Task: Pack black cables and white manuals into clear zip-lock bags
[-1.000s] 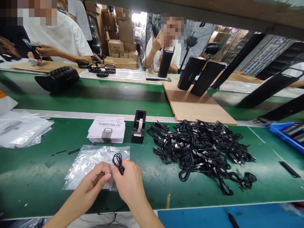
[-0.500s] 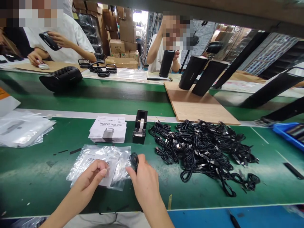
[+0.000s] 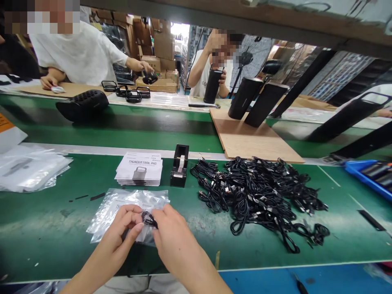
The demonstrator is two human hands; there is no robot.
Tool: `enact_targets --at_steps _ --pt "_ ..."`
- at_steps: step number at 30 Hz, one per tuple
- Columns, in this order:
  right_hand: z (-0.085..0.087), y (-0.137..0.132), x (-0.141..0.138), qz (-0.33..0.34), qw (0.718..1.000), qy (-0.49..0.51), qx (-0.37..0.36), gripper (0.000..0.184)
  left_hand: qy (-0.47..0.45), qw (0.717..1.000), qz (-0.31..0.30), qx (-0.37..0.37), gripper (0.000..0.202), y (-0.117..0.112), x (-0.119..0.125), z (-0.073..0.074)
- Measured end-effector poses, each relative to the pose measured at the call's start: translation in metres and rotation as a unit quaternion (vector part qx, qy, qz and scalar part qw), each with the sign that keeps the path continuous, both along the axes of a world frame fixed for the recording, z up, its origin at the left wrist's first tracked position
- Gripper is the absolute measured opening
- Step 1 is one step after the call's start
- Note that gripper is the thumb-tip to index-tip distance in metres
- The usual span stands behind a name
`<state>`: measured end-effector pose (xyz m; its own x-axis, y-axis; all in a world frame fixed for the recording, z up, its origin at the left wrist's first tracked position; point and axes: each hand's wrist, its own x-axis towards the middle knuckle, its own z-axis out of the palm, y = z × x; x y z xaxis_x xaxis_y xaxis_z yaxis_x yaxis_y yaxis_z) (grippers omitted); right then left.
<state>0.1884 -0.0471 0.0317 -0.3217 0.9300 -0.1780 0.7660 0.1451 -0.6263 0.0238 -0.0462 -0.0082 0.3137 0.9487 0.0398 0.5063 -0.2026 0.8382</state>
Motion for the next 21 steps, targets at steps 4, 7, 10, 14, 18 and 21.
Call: enact_targets --at_steps 4,7,10,14,18,21 --pt "0.019 0.008 -0.008 0.007 1.000 0.027 -0.004 0.026 -0.014 1.000 0.006 0.023 0.018 0.006 -0.004 0.012" --pt "0.040 0.018 -0.012 0.064 0.991 0.112 0.023 0.030 -0.051 0.998 0.017 0.034 0.018 0.015 -0.010 0.028" --pt "0.062 0.031 -0.017 0.136 0.976 0.169 0.034 0.034 -0.113 0.992 0.041 0.040 0.018 0.027 -0.020 0.048" --pt "0.090 0.053 -0.034 0.171 0.974 0.040 0.144 0.016 -0.170 0.979 0.085 0.074 0.021 0.039 -0.035 0.075" --pt "0.120 0.072 -0.049 0.245 0.953 0.008 0.180 0.018 -0.227 0.963 0.121 0.082 0.026 0.046 -0.051 0.087" --pt "0.139 0.082 -0.054 0.297 0.942 0.084 0.134 0.019 -0.308 0.946 0.090 0.035 0.048 0.050 -0.061 0.081"
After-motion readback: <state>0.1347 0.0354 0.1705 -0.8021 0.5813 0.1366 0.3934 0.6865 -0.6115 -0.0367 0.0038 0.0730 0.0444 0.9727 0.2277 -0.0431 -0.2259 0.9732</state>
